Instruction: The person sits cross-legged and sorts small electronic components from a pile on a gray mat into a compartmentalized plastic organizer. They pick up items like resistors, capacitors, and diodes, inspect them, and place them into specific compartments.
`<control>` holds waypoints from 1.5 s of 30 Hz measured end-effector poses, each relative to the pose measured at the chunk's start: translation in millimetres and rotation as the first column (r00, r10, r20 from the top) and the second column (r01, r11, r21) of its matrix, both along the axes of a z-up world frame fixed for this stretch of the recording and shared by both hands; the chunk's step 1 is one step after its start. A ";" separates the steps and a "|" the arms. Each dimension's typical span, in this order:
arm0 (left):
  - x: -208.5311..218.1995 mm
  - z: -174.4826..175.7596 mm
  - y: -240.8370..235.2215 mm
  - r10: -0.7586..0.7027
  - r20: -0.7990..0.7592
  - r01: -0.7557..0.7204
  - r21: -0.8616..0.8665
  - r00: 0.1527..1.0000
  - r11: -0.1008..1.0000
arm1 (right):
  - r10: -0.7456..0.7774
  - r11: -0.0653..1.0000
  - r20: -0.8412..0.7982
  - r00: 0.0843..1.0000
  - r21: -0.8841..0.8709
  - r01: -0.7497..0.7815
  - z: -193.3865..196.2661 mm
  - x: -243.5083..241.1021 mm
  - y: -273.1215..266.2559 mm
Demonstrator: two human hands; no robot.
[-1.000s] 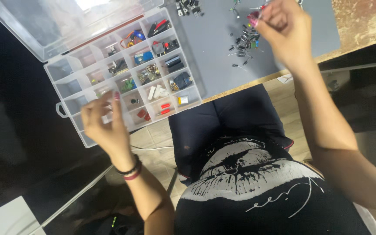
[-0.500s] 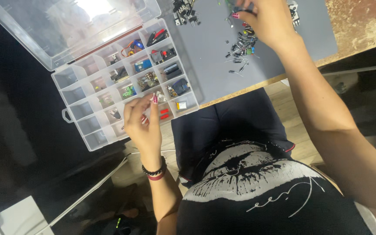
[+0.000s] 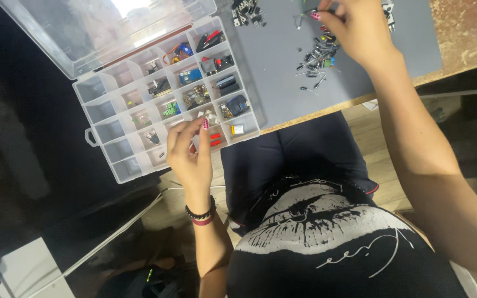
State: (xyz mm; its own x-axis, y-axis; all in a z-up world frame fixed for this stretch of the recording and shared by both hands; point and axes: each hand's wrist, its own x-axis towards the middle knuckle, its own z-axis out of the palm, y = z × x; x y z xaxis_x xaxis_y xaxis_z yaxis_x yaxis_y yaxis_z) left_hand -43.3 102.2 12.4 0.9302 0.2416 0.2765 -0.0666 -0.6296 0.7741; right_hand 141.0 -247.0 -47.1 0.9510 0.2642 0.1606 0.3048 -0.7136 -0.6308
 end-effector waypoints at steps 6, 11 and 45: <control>5.9 4.0 -8.1 -0.022 -0.005 0.022 -0.053 1.000 0.998 | -0.002 0.996 0.122 0.993 0.090 -0.010 -8.7 -4.4 -6.3; 9.6 1.6 -13.7 -0.053 0.005 0.053 -0.070 0.999 0.996 | -0.073 0.997 0.245 0.967 0.051 0.063 1.1 -17.2 -4.4; 50.3 -21.4 -82.6 -0.310 0.027 0.143 -0.922 0.950 0.359 | 0.140 0.915 0.293 0.946 0.326 -0.237 69.6 -119.0 97.3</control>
State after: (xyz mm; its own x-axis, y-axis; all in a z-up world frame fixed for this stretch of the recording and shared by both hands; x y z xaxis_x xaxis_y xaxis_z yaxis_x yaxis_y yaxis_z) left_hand 7.0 19.6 -9.0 0.9949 0.0413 -0.0915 0.0609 0.4765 0.8771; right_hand 22.0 -149.8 22.6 0.8013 0.3144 0.5090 0.5973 -0.3718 -0.7107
